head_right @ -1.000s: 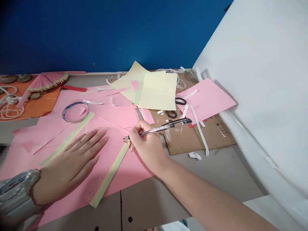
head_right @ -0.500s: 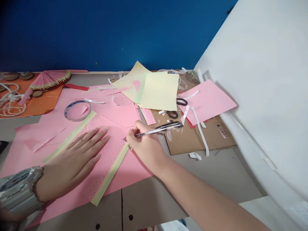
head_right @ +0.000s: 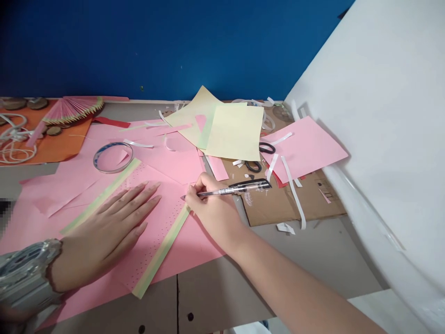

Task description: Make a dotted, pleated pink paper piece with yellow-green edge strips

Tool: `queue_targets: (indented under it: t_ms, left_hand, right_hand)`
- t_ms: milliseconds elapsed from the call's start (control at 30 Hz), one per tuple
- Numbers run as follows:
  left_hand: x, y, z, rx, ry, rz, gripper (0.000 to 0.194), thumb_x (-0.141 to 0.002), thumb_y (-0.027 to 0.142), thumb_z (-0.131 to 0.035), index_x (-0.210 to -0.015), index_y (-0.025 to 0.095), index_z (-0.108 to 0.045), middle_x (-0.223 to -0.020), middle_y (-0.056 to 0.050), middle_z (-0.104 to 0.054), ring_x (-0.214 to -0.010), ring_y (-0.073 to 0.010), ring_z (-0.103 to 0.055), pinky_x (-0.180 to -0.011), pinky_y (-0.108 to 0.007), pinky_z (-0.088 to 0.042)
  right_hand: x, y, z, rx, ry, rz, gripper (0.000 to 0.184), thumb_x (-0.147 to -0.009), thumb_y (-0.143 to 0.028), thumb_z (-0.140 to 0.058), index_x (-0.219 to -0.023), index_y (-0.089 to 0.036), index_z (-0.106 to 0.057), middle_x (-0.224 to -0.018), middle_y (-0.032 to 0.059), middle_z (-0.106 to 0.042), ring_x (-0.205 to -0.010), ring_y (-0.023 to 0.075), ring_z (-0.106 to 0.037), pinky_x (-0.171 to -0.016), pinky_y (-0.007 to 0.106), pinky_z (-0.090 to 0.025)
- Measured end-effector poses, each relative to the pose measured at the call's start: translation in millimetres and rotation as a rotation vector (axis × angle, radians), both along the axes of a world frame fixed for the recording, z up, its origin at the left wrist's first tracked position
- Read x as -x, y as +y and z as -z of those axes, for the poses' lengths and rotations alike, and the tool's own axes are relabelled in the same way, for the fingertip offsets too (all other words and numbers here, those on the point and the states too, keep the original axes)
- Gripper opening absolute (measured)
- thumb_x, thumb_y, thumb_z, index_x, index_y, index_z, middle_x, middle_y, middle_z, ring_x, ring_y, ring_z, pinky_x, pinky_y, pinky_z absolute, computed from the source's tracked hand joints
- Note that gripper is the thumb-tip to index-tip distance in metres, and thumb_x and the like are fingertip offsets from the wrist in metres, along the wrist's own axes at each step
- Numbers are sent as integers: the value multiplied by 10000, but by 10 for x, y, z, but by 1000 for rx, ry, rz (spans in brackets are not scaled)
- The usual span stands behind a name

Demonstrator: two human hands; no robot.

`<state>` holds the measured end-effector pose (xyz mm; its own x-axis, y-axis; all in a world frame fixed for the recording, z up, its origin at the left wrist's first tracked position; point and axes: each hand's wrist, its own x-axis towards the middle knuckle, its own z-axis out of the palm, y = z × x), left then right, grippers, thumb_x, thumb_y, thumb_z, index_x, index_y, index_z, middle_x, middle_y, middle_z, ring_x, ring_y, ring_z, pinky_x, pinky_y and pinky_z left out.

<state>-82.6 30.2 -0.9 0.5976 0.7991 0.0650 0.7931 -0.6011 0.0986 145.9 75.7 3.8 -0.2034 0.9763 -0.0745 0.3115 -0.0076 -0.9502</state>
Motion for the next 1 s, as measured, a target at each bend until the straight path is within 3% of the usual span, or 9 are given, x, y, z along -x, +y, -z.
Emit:
queue_targets:
  t_ms: [200,567,800,1000]
  left_hand:
    - [11,25,-23,19,11,13,547,-939,262,-322,-1467,157,-223,-1546,-66,-177,-1409,-251,-199,-1139,-414,-187]
    - [14,13,6,-48,12,27,522,-949,236,-274,-1460,144,-222,-1551,-69,-174,-1423,-212,-135,-1131,-375,-127]
    - [15,28,-5,-38,47,40,538,-938,244,-311,-1458,137,-226,-1551,-77,-169,-1423,-217,-135,-1125,-374,-129]
    - [16,23,17,-38,2,27,537,-939,249,-298,-1460,143,-226,-1550,-68,-177,-1420,-217,-152,-1128,-373,-135]
  right_hand:
    - [-48,26,18,-21,75,112,266,-908,-219,-459,-655,-226,-377,-538,-68,-520,-446,90,-518,-488,231,-420]
    - [3,30,-6,-36,-73,79,263,-893,-257,-518,-661,-218,-401,-565,-68,-560,-499,85,-558,-498,196,-422]
    - [-43,52,26,-39,54,153,270,-916,-245,-472,-663,-221,-382,-527,-92,-495,-428,76,-547,-478,201,-460]
    - [-23,55,22,-44,11,123,260,-909,-260,-496,-674,-220,-392,-529,-100,-485,-433,70,-543,-465,187,-449]
